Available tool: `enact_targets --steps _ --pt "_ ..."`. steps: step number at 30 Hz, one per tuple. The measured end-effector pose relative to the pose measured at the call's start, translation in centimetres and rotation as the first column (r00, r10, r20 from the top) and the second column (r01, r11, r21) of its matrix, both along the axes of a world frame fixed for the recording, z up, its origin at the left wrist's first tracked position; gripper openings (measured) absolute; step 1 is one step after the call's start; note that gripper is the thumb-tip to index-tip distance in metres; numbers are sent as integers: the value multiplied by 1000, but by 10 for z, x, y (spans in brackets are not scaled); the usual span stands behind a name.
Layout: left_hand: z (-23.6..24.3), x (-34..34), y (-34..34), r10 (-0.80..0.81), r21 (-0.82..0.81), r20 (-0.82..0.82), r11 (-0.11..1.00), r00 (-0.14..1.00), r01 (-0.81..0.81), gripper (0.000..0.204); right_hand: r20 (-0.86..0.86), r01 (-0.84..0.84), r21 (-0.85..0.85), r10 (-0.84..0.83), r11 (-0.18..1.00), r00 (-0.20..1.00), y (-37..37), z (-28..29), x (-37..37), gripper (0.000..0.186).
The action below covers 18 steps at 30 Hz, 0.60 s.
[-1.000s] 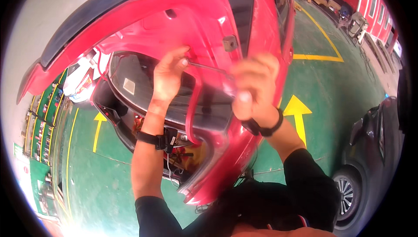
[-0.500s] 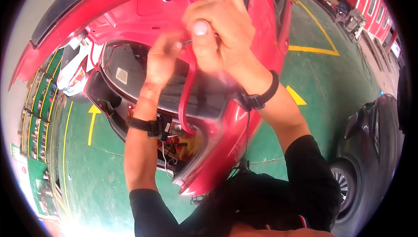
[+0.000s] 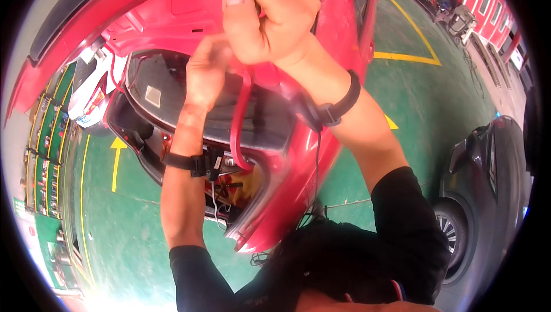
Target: The person removes plastic trim fasteners and screws from the underside of a car trunk lid using a flathead screwdriver and a pry tool, then handles a metal rod within the trunk interior.
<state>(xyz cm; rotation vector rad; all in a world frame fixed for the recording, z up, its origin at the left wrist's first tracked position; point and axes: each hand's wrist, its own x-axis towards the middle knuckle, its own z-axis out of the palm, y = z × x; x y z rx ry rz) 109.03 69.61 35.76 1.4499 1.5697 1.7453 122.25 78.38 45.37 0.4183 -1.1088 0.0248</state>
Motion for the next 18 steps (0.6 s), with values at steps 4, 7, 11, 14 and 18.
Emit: enact_targets --steps 4,7,11,14,18 --pt "-4 -2 6 32 9 10 999 999 -32 25 -49 55 6 -54 998 997 6 13 -20 14" --pt "-1 -5 2 21 4 12 1000 1000 -22 20 63 -17 -12 18 1000 998 -9 32 -28 20" --pt "-2 -9 3 16 -45 17 999 1000 -15 23 110 224 5 -224 974 968 2 18 -30 15" --pt "-1 -13 1 3 -55 -20 998 1000 -4 33 380 418 25 -396 908 836 -11 3 6 14" --pt "-2 -14 -1 -76 10 38 997 996 75 31 812 668 171 -488 724 321 -14 -11 28 21"
